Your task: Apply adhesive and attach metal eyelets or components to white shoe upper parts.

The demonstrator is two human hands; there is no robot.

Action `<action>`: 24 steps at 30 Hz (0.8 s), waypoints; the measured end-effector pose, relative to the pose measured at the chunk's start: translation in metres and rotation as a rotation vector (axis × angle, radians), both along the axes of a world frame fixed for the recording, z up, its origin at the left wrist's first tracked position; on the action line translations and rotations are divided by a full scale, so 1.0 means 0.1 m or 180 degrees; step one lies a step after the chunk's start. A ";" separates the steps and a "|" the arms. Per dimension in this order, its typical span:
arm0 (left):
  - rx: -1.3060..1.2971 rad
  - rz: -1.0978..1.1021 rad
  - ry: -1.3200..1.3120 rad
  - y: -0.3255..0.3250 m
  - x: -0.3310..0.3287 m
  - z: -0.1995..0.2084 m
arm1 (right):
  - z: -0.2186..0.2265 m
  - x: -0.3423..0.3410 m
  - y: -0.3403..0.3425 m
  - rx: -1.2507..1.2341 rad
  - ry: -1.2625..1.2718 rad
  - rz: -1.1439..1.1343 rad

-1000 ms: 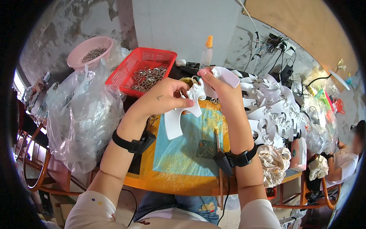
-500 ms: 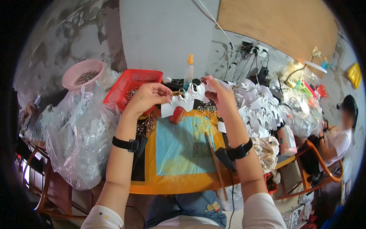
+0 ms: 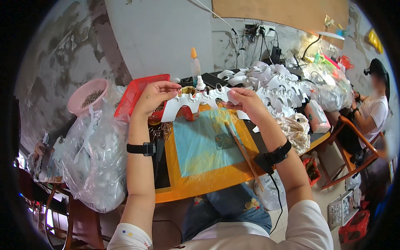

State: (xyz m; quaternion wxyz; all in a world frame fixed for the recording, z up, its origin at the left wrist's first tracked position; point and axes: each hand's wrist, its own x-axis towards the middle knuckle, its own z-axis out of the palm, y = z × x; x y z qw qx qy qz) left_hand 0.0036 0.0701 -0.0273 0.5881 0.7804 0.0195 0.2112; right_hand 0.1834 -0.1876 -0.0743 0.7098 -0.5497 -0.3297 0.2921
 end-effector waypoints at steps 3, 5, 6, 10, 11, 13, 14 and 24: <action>0.0130 -0.0010 0.0138 0.04 -0.03 -0.02 | -0.11 -0.06 0.04 0.0069 -0.0041 -0.0250; 0.0113 -0.0008 0.0172 0.03 -0.04 -0.04 | -0.15 -0.10 0.04 0.0142 -0.0056 -0.0293; 0.0095 -0.0020 0.0197 0.02 -0.03 -0.03 | -0.20 -0.08 0.04 0.0150 -0.0083 -0.0323; 0.0215 -0.0165 0.0224 -0.04 0.01 -0.05 | -0.37 -0.02 0.01 0.0008 -0.0411 -0.0515; 0.0321 -0.0176 0.0326 -0.05 -0.01 -0.03 | -0.39 -0.01 0.01 -0.0042 -0.0467 -0.0395; 0.0500 -0.0293 0.0603 -0.15 -0.15 0.07 | -0.47 -0.05 0.05 -0.0045 -0.0254 0.0065; 0.0615 -0.0437 0.0661 -0.18 -0.16 0.08 | -0.51 -0.04 0.04 -0.0065 -0.0289 0.0165; 0.1390 -0.0618 0.0856 -0.46 -0.02 0.11 | -0.73 0.03 -0.01 -0.0027 -0.0435 -0.0155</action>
